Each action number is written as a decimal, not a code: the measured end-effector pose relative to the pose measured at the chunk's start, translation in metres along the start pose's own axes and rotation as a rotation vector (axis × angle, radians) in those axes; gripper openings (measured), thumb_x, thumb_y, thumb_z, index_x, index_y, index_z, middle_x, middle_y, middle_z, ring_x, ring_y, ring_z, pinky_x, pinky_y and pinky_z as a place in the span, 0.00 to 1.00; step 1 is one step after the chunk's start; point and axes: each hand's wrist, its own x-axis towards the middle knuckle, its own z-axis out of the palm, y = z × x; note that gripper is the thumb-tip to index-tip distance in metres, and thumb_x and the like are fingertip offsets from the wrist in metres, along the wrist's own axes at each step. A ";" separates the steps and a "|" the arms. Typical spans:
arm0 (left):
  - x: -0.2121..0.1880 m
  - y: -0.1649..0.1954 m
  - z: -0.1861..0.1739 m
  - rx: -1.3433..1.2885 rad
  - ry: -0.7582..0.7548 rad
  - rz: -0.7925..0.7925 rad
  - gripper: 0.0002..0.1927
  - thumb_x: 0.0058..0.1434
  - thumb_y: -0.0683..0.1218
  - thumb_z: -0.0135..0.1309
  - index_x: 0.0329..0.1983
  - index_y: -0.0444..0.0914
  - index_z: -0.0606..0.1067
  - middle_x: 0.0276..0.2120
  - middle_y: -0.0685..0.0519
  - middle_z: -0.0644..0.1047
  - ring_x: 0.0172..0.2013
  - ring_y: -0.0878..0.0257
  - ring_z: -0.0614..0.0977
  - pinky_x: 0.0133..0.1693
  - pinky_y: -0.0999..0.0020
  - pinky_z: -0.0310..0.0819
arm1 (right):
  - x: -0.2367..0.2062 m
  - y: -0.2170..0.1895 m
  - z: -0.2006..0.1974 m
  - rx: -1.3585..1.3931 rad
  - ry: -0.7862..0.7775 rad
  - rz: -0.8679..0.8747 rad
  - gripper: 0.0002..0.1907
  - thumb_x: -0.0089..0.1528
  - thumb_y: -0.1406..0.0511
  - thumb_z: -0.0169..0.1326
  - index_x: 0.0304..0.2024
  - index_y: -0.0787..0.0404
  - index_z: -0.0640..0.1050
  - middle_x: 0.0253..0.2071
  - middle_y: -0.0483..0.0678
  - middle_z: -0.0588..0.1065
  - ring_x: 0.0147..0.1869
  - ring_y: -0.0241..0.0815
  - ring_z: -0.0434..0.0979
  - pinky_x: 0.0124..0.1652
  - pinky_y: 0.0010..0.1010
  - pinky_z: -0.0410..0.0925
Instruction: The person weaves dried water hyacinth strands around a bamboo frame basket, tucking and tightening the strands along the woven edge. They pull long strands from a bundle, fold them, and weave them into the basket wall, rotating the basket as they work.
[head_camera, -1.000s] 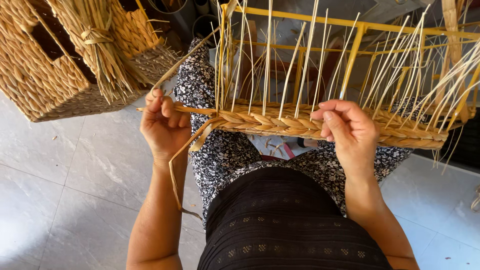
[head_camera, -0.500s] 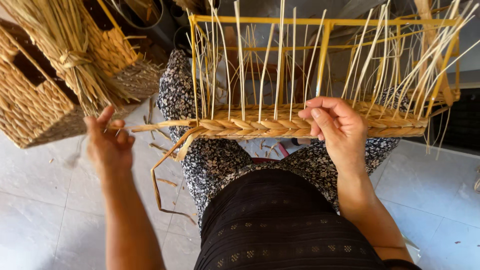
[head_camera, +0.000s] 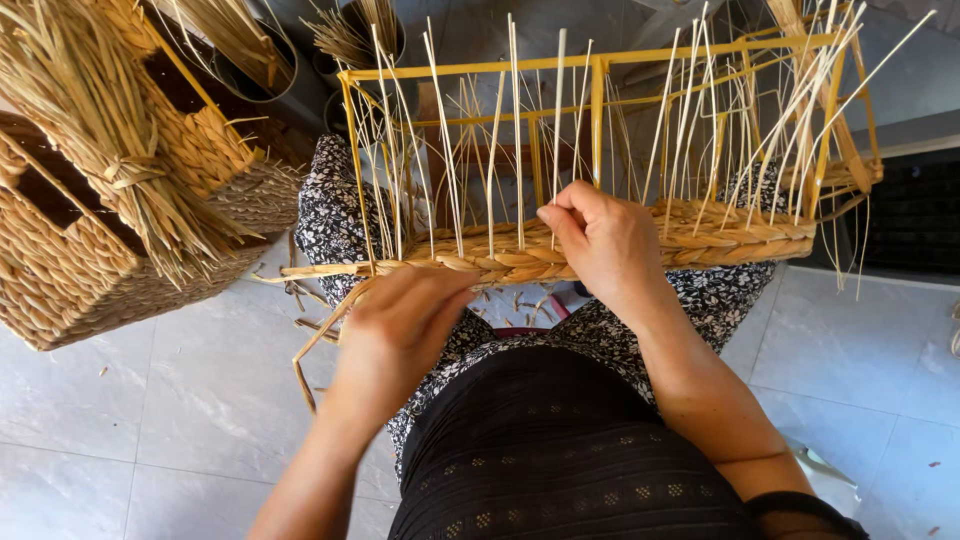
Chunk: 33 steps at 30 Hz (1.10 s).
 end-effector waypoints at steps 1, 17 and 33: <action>0.008 0.004 0.014 0.055 -0.030 0.029 0.09 0.64 0.40 0.62 0.48 0.39 0.81 0.39 0.53 0.82 0.38 0.59 0.83 0.40 0.65 0.79 | 0.000 0.001 -0.001 0.012 0.014 0.010 0.09 0.67 0.63 0.62 0.36 0.63 0.82 0.19 0.46 0.75 0.18 0.32 0.71 0.20 0.24 0.60; 0.005 0.001 0.085 0.378 0.023 0.197 0.26 0.63 0.47 0.65 0.64 0.40 0.74 0.52 0.53 0.72 0.43 0.60 0.74 0.44 0.63 0.72 | -0.015 0.026 -0.015 -0.070 0.084 -0.043 0.10 0.66 0.61 0.63 0.33 0.59 0.80 0.22 0.45 0.78 0.21 0.38 0.75 0.22 0.31 0.63; -0.023 -0.015 0.060 0.435 0.145 0.169 0.24 0.68 0.43 0.61 0.67 0.39 0.72 0.64 0.51 0.72 0.62 0.57 0.74 0.57 0.60 0.67 | -0.023 -0.014 0.003 0.105 0.180 -0.567 0.12 0.61 0.69 0.66 0.47 0.60 0.81 0.48 0.49 0.77 0.49 0.44 0.77 0.47 0.33 0.73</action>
